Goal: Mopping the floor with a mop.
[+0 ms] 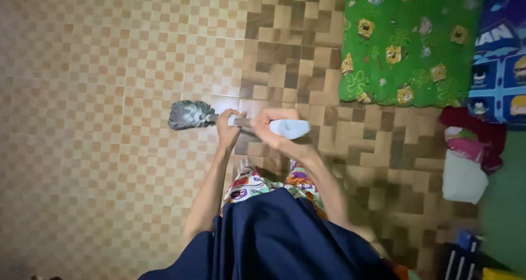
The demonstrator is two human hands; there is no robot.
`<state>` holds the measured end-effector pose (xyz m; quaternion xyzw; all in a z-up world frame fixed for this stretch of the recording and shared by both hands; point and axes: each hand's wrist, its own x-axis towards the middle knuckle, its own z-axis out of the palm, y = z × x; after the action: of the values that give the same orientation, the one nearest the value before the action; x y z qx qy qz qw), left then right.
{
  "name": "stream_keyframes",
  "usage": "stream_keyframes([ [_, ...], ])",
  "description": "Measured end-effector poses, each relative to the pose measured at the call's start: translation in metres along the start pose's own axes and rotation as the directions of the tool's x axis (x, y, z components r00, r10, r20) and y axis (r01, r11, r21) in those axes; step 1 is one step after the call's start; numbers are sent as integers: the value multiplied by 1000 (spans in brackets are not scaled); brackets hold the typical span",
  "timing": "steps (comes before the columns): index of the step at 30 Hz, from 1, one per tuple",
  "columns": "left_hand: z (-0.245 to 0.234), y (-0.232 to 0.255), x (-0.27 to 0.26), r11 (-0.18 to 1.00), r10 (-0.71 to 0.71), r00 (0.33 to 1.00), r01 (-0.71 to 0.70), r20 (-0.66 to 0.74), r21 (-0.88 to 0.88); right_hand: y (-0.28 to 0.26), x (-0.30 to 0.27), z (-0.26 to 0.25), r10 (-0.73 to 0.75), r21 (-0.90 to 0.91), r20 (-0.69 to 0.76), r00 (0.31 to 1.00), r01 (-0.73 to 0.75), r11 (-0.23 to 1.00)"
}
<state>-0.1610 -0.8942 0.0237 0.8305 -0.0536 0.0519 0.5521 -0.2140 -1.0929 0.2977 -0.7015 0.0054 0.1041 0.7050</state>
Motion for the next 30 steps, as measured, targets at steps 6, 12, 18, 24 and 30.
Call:
stream_keyframes([
  [6,145,63,49,988,-2,992,21,125,-152,-44,-18,-103,-79,-86,-163,983,65,994],
  [12,286,100,93,946,134,947,-35,292,-322,-42,-4,-187,-337,-285,-241,910,266,921],
  [18,424,37,145,865,212,935,-45,283,-500,30,34,-251,-597,-466,-256,760,444,765],
  [24,469,56,180,925,210,945,-109,251,-364,86,69,-297,-630,-559,-401,666,366,743],
  [30,446,101,179,985,79,959,-34,271,-168,65,64,-302,-557,-495,-447,700,325,806],
])
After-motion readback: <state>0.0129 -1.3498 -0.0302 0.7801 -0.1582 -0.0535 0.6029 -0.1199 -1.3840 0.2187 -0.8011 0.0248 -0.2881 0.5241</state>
